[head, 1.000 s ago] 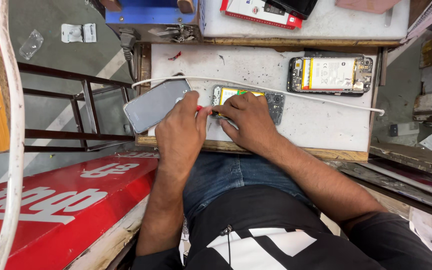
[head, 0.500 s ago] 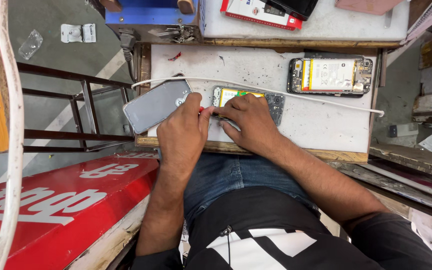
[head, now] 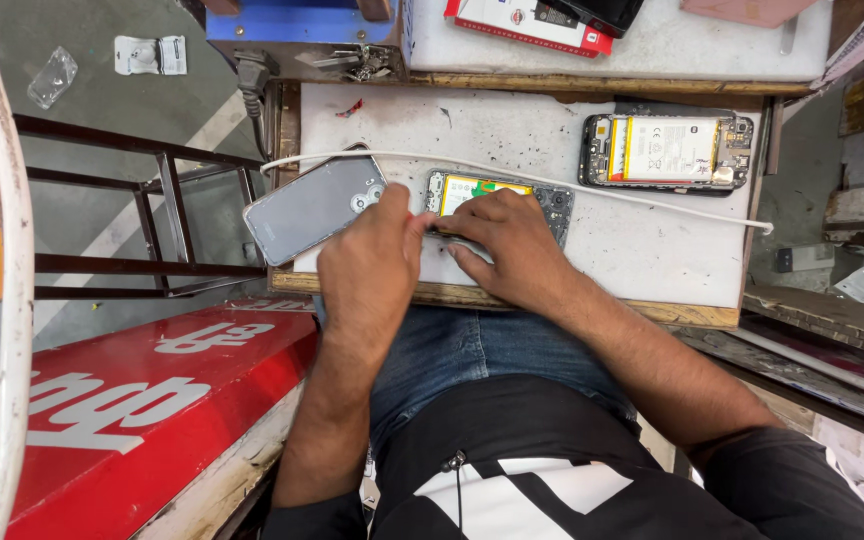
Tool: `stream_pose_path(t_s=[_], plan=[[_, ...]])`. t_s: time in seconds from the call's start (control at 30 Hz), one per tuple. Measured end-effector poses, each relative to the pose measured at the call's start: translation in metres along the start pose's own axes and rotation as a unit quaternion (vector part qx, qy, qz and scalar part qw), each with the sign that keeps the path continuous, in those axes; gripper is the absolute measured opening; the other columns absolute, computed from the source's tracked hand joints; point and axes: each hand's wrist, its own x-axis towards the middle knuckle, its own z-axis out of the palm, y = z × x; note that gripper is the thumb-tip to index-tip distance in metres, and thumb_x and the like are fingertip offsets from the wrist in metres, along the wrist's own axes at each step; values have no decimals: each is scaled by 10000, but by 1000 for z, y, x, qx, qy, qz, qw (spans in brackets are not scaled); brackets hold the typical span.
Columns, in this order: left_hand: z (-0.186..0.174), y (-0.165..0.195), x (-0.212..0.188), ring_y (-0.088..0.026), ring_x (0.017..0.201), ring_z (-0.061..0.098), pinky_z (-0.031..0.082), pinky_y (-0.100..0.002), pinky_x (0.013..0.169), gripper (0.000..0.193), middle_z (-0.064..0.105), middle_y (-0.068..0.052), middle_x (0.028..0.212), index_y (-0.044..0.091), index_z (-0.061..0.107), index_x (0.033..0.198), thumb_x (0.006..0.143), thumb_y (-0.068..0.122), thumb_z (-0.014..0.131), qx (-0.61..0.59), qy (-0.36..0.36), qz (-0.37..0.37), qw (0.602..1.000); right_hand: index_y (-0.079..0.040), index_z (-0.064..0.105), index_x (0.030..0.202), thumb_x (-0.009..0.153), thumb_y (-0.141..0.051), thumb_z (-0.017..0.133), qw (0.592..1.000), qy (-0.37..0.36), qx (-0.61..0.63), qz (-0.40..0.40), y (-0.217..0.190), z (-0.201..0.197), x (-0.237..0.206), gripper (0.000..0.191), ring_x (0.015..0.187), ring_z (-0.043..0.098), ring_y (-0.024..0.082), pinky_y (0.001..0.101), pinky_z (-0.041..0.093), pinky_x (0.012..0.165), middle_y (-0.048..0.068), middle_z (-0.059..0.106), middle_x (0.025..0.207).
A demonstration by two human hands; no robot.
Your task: The person removes a phone case from a smartphone, then uses a screwdriver to unscrew screws from the back of the device. The person continues to remove screws from the phone's internal frame.
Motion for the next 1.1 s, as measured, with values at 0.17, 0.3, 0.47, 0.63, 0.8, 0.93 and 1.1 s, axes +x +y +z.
stream_pose_path(t_s=[0.17, 0.3, 0.47, 0.63, 0.8, 0.93, 1.1], plan=[[-3, 3, 0, -356, 855, 718, 580, -459, 697, 163, 712, -148, 957, 46, 604, 1115, 958, 18, 634, -90, 62, 147, 983, -142, 742, 1234, 879, -211, 722, 1000, -17, 26, 4, 6, -4, 0, 363, 1106, 626, 306, 473, 456, 984, 76, 730, 1156], [0, 4, 3, -334, 777, 726, 566, -470, 631, 251, 706, -129, 824, 64, 609, 1091, 984, 253, 734, -15, 12, -2, 1000, -138, 745, 1229, 896, -216, 726, 999, -21, 33, 15, 8, -3, -2, 343, 1124, 629, 307, 475, 459, 989, 89, 729, 1174], [0, 5, 3, -358, 885, 723, 589, -462, 727, 179, 718, -153, 1023, 72, 604, 1121, 951, 16, 619, -98, 80, 152, 980, -134, 744, 1220, 902, -204, 718, 998, -22, 59, 13, 13, -4, -4, 327, 1142, 637, 298, 463, 464, 1015, 94, 731, 1204], [-6, 4, 5, -364, 829, 716, 573, -472, 670, 225, 706, -151, 924, 46, 599, 1115, 956, 184, 680, -54, 59, 76, 994, -135, 740, 1227, 916, -206, 714, 998, -26, 62, 14, 14, -4, -6, 320, 1160, 640, 289, 461, 462, 1027, 81, 732, 1206], [-7, 8, 3, -350, 803, 719, 572, -475, 659, 58, 705, -129, 875, 73, 604, 1028, 989, 38, 630, -59, 26, 125, 990, -128, 742, 1229, 900, -202, 717, 998, -23, 49, 13, 11, -4, -6, 338, 1165, 631, 300, 470, 451, 1030, 89, 728, 1217], [-2, 9, 4, -358, 832, 720, 587, -459, 673, 184, 695, -165, 921, 44, 589, 1080, 942, 127, 678, -61, 76, 105, 990, -135, 739, 1229, 919, -216, 718, 998, -34, 52, 24, 9, -5, -5, 321, 1160, 641, 288, 464, 459, 1016, 82, 731, 1205], [5, 7, 4, -355, 821, 728, 598, -459, 678, 225, 710, -144, 928, 61, 610, 1141, 929, -12, 620, -82, 50, 147, 984, -124, 739, 1222, 885, -204, 725, 999, -35, 38, 15, 11, -6, -2, 347, 1162, 636, 304, 473, 459, 1023, 101, 727, 1201]])
